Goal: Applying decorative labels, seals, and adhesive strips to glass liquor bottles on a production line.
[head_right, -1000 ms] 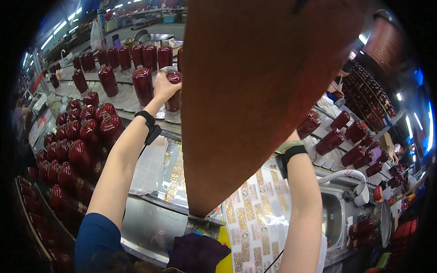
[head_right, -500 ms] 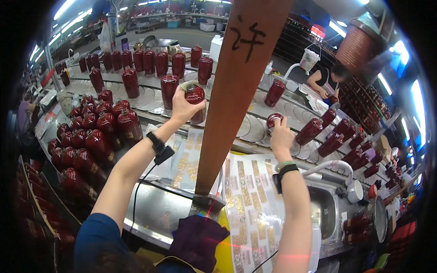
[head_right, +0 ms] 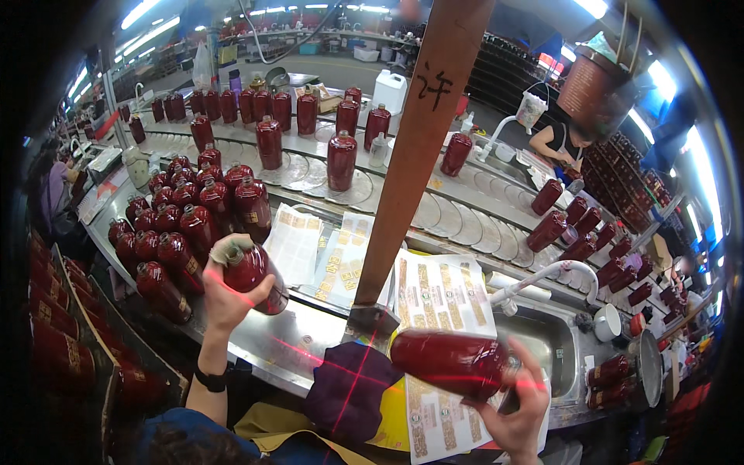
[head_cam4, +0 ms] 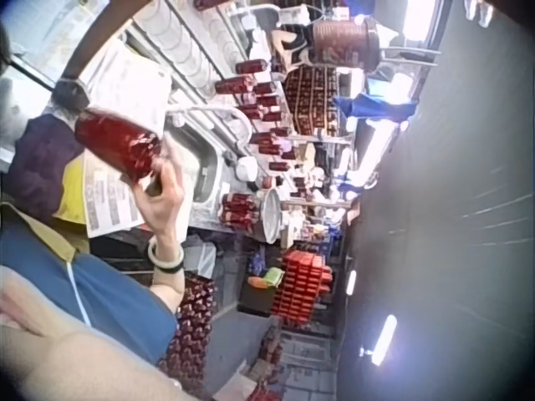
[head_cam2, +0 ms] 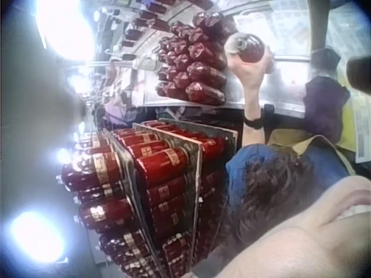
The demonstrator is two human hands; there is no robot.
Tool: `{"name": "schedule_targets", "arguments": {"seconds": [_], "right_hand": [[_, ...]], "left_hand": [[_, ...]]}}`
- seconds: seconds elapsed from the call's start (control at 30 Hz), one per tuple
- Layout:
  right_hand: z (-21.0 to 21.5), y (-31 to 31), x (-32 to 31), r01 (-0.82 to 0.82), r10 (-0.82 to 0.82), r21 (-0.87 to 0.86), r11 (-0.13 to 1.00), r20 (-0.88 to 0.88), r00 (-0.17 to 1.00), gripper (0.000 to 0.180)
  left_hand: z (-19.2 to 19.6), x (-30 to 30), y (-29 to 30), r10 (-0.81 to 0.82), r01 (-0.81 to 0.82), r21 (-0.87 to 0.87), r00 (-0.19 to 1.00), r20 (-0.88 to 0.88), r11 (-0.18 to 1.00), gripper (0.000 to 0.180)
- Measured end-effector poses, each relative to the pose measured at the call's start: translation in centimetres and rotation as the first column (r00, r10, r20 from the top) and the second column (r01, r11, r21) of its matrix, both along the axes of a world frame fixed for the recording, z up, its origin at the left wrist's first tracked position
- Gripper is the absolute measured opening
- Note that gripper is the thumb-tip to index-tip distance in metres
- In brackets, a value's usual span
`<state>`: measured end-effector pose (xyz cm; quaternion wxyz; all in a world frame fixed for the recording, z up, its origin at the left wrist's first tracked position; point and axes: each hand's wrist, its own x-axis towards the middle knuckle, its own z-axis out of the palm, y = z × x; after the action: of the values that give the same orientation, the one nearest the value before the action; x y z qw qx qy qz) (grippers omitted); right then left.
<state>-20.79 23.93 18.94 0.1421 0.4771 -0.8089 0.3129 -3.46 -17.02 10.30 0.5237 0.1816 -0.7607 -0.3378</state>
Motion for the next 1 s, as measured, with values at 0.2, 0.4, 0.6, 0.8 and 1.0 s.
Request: {"name": "schedule_targets", "arguments": {"seconds": [0.2,0.4,0.6,0.8,1.0], "right_hand": [[-2.9,0.4,5.7,-0.067,0.075,-0.046,0.997,0.214,0.974,0.052],[-3.5,-2.4,7.9,-0.121,0.162,-0.143,0.982,0.33,0.93,0.053],[-1.7,-5.3,7.8,-0.309,0.375,-0.236,0.921,0.328,0.867,0.048],[-1.2,-5.5,6.6,-0.486,0.487,-0.085,0.87,0.298,0.821,0.047],[-5.7,-6.8,7.2,0.19,0.125,-0.355,0.915,0.699,0.705,0.051]], "left_hand": [[-4.0,3.0,0.1,0.179,-0.182,-0.001,0.97,0.163,0.983,0.055],[-1.9,2.8,3.4,0.414,-0.337,-0.357,0.895,0.165,0.871,0.105],[2.6,3.4,14.0,-0.794,0.799,0.14,0.527,0.303,0.584,0.116],[-1.4,2.5,14.9,-0.929,0.819,0.454,0.366,0.056,0.35,0.116],[-4.0,1.5,16.5,-0.781,0.584,0.796,0.569,-0.259,0.161,0.082]]}}
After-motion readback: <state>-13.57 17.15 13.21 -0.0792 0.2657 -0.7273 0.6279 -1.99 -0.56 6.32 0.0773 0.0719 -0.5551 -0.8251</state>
